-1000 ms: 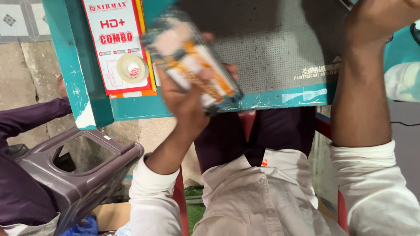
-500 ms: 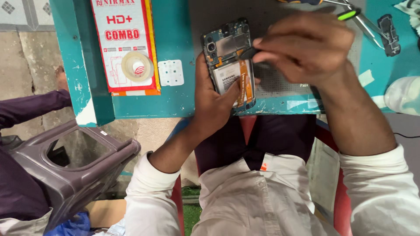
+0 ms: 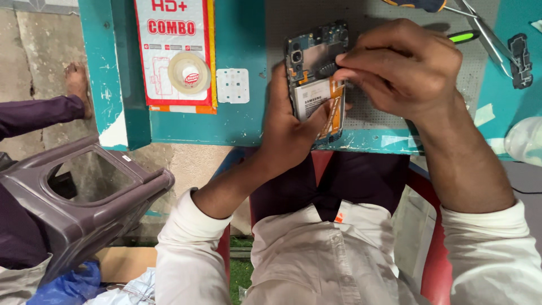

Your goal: The person repairs a smartphone by manipulating internal components and connectors with their hands and a small tool. They apply liquid from a bottle to the device and use a brush to clean the internal area.

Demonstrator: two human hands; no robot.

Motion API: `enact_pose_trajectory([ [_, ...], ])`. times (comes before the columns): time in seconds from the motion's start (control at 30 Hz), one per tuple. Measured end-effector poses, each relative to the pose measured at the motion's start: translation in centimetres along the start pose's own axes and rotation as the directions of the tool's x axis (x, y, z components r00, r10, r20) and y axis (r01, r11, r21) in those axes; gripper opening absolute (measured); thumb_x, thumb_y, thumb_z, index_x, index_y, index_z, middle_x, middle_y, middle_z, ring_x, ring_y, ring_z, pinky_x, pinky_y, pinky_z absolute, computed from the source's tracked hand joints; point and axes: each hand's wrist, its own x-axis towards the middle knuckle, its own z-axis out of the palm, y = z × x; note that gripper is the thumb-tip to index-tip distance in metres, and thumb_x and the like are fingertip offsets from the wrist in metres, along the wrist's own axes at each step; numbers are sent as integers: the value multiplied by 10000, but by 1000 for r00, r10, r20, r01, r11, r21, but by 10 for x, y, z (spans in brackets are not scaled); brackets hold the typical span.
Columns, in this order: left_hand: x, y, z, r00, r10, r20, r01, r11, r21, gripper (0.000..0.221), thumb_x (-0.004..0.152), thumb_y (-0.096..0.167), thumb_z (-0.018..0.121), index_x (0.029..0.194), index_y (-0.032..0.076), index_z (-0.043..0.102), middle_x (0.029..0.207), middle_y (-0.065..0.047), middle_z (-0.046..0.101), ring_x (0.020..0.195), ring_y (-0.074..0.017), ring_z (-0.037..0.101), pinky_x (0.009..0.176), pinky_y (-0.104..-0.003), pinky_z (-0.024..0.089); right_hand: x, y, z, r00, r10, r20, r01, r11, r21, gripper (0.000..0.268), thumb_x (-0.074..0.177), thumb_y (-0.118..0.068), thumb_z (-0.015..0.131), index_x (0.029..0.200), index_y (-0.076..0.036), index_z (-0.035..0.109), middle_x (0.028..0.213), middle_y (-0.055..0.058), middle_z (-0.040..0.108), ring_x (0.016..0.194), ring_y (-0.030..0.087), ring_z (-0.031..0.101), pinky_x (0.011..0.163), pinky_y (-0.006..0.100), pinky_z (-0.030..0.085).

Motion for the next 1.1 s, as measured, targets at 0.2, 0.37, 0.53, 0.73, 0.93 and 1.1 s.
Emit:
enact_pose_trajectory([
  [0.2, 1, 5, -1, 990, 140, -34, -114, 907, 406, 616, 978, -57, 705, 1443, 12, 306, 1235, -189, 624, 1066, -258, 751, 901, -349, 658, 0, -7, 7, 998, 51, 28, -53, 997, 56, 236, 884, -37, 900, 1072, 20, 769, 1028, 116, 650, 793, 184, 669, 621, 284, 535],
  [0.37, 1, -1, -2, 999, 48, 3, -48, 992, 121, 585, 1052, -29, 623, 1498, 12, 246, 1298, -160, 637, 1088, -214, 755, 943, -321, 674, -4, -3, 17, 999, 41, 25, -43, 995, 91, 222, 907, -4, 886, 1088, 27, 761, 1065, 112, 643, 807, 161, 678, 637, 262, 544],
  [0.53, 1, -2, -4, 1000, -3, 23, 2, 1000, 27, 554, 1066, -17, 617, 1497, 6, 271, 1268, -164, 640, 1078, -229, 763, 958, -345, 681, -2, -1, 9, 999, 39, 37, -40, 998, 43, 233, 879, -44, 919, 1039, 32, 767, 1019, 131, 651, 790, 179, 660, 640, 290, 525],
  [0.73, 2, -1, -2, 999, -28, 21, 29, 999, -37, 591, 1041, -25, 591, 1499, 23, 221, 1325, -157, 602, 1087, -219, 749, 919, -334, 677, 1, -4, 10, 997, 78, 15, -79, 995, 53, 228, 864, -40, 920, 1021, 27, 768, 1008, 133, 651, 769, 164, 650, 616, 285, 507],
  [0.93, 2, -2, -4, 999, 48, 17, -49, 997, 56, 573, 1057, -82, 612, 1505, 12, 269, 1291, -180, 606, 1111, -237, 731, 995, -364, 652, 0, -3, 15, 998, 67, 19, -68, 995, 73, 220, 871, -16, 911, 1023, 47, 765, 996, 141, 648, 762, 169, 650, 609, 298, 501],
  [1.1, 4, 5, -2, 999, -47, 9, 48, 998, -41, 548, 1028, -73, 577, 1465, 18, 258, 1267, -152, 639, 1073, -211, 761, 927, -323, 664, -1, 1, 10, 996, 90, 9, -91, 993, 70, 195, 905, 7, 906, 1017, 49, 752, 1017, 144, 648, 785, 175, 666, 620, 268, 526],
])
